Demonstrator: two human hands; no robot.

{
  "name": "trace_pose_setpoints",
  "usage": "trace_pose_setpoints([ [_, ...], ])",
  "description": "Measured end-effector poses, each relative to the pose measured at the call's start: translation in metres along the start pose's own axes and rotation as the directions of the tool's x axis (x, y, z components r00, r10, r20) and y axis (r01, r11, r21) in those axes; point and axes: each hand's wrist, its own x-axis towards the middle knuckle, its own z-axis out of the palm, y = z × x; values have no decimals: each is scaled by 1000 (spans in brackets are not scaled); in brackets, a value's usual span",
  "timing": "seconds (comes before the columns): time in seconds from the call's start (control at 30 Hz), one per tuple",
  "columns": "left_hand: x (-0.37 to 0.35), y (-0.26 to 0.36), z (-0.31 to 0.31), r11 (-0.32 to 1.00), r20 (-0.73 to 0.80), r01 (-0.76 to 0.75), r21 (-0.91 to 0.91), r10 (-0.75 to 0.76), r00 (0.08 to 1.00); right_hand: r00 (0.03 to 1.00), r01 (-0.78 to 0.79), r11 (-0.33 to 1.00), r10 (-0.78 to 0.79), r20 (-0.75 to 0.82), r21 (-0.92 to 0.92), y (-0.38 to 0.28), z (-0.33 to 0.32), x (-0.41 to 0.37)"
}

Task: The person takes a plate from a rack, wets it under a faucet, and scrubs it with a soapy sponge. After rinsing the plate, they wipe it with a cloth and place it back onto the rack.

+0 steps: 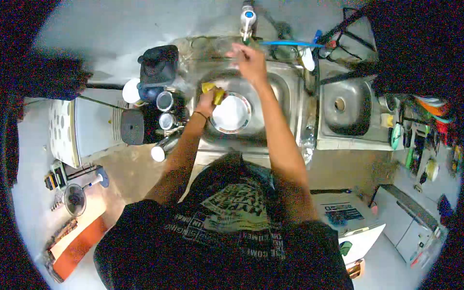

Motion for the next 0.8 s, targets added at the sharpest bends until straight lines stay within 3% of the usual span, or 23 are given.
trace_pose_setpoints([
  [0.03,-10,-5,-6,995,0,-98,-14,99,995,994,-100,993,97,43,63,30,-15,-9],
  [0.07,-13,-13,-19,945,40,-255,203,252,967,967,-253,965,252,-33,-70,36,-22,-24],
  [0.1,-13,-23,-37,825,118,-399,401,385,915,941,-338,938,337,25,78,83,-41,-38],
  [0.17,-36,-17,-35,983,-74,-92,159,104,992,954,-282,959,284,-96,42,174,-73,-74],
  [0.23,-38,-31,-59,867,88,-313,387,303,949,880,-442,896,443,-173,43,136,-63,-87],
  [0.27,-44,-35,-60,874,36,-291,389,302,953,827,-523,851,521,-212,52,115,-58,-94],
  [0.3,-50,-39,-60,881,-17,-270,389,299,954,886,-450,889,456,-83,88,109,-68,-94],
  [0.33,-56,-43,-60,888,-69,-248,386,296,953,900,-425,901,410,-148,-91,108,-70,-90],
  [0.4,-53,-57,-80,946,-123,-190,264,229,966,907,-409,889,371,-199,-205,116,-83,-71],
  [0.43,-49,-60,-83,964,-229,-107,244,165,959,908,-410,899,386,-165,-156,126,-92,-66],
  [0.53,-50,-68,-98,863,-260,-106,493,263,929,889,-458,885,453,-71,-81,197,-116,-71],
  [0.57,-53,-64,-98,887,-258,-88,453,225,940,859,-511,851,508,-59,-123,224,-113,-84],
  [0.67,-64,-68,-101,698,-122,-104,708,266,956,764,-638,745,644,-42,-196,287,-86,-136],
  [0.73,-70,-71,-103,624,-44,-155,766,292,956,718,-694,707,693,-60,-140,307,-63,-163],
  [0.8,-75,-72,-104,631,14,-232,740,331,944,696,-716,697,710,-105,-39,319,-44,-172],
])
